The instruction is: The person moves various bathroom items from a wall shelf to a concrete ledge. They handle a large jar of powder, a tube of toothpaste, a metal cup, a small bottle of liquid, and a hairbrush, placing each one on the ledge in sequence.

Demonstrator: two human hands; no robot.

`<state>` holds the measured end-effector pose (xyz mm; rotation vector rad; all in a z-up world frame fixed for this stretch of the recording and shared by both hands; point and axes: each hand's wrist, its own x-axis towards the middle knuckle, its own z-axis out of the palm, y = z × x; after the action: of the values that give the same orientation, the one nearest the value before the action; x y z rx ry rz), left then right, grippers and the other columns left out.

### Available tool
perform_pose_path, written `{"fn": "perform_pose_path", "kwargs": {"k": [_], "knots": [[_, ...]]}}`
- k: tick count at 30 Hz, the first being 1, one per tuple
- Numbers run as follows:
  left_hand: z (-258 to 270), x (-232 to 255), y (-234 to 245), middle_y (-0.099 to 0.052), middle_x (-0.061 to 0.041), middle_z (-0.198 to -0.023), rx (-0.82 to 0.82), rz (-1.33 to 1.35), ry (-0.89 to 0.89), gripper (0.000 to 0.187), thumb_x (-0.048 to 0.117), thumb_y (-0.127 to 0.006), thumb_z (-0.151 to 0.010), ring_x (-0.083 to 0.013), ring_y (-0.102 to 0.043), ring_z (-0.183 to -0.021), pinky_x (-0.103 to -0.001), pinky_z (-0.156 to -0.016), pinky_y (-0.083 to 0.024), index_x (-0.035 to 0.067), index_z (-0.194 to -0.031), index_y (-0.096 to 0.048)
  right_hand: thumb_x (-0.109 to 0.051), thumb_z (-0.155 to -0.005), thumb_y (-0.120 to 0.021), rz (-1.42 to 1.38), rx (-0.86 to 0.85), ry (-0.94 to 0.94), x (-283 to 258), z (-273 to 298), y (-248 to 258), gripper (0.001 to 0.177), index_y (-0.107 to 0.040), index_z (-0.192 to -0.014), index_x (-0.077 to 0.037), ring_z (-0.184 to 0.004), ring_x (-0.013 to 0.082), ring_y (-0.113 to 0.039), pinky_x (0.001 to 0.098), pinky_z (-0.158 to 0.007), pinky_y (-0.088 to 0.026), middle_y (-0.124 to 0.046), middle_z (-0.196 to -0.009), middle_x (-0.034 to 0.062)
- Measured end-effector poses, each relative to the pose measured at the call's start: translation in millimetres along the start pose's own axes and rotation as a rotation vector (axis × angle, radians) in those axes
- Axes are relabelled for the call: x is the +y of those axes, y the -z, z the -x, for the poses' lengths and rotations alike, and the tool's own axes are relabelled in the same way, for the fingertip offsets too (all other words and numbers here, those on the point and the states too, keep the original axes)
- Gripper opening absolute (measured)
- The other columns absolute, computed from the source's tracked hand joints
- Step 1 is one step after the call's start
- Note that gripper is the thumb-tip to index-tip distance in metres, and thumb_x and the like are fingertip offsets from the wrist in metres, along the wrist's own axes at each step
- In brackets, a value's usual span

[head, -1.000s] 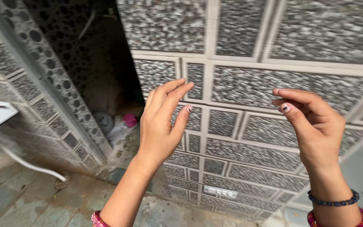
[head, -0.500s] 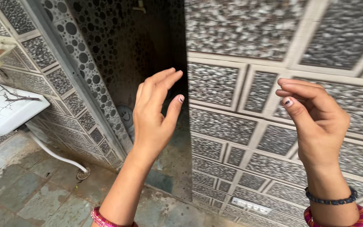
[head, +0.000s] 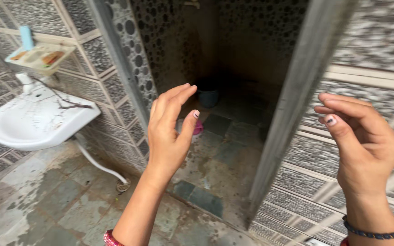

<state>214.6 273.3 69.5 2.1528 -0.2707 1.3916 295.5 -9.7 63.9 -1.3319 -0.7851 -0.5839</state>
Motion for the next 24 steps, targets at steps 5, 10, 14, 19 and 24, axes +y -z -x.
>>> {"fn": "perform_pose_path", "kwargs": {"k": [5,10,14,19,24], "knots": [[-5,-46,10,-0.064,-0.012,-0.138,-0.005,0.017,0.047,0.039,0.007,-0.069,-0.096,-0.0299,-0.061,-0.128,-0.039,-0.111,-0.047,0.008,-0.134,-0.065,0.005,-0.103,-0.064,0.049,-0.022,-0.030,28,-5,-42,0.019,-0.066,-0.122,0.005,-0.111,0.0201,-0.069,0.0325,-0.104,-0.057,-0.067,-0.131,0.0153],[-21,-97,-6,-0.065,-0.012,-0.137,-0.002,0.015,0.060,0.037,0.008,-0.069,-0.096,-0.0296,-0.061,-0.128,-0.039,-0.111,-0.047,0.008,-0.133,-0.065,0.005,-0.104,-0.062,0.067,-0.038,-0.050,67,-23,-70,0.019,-0.066,-0.122,0.005,-0.113,0.0207,-0.068,0.0320,-0.105,-0.056,-0.067,-0.129,0.0157],[-36,-133,-27,-0.064,-0.012,-0.138,0.017,0.037,0.076,0.037,0.009,-0.068,-0.097,-0.0294,-0.061,-0.130,-0.039,-0.111,-0.047,0.009,-0.134,-0.065,0.004,-0.102,-0.061,0.086,-0.018,-0.072,102,-49,-88,0.019,-0.065,-0.120,0.003,-0.116,0.0211,-0.069,0.0308,-0.099,-0.057,-0.067,-0.133,0.0151],[-69,-186,-51,-0.064,-0.012,-0.139,0.042,0.002,0.087,0.038,0.008,-0.068,-0.096,-0.0303,-0.061,-0.129,-0.040,-0.112,-0.046,0.009,-0.133,-0.065,0.005,-0.105,-0.060,0.124,-0.025,-0.054,154,-88,-114,0.019,-0.066,-0.123,0.004,-0.115,0.0225,-0.068,0.0326,-0.101,-0.058,-0.067,-0.130,0.0174],[-100,-235,-86,-0.065,-0.013,-0.139,0.084,0.010,0.154,0.038,0.007,-0.068,-0.095,-0.0304,-0.061,-0.131,-0.040,-0.113,-0.045,0.009,-0.132,-0.065,0.004,-0.105,-0.060,-0.003,-0.010,-0.084,213,-127,-141,0.020,-0.066,-0.124,0.004,-0.117,0.0242,-0.069,0.0334,-0.099,-0.059,-0.067,-0.130,0.0178]]}}
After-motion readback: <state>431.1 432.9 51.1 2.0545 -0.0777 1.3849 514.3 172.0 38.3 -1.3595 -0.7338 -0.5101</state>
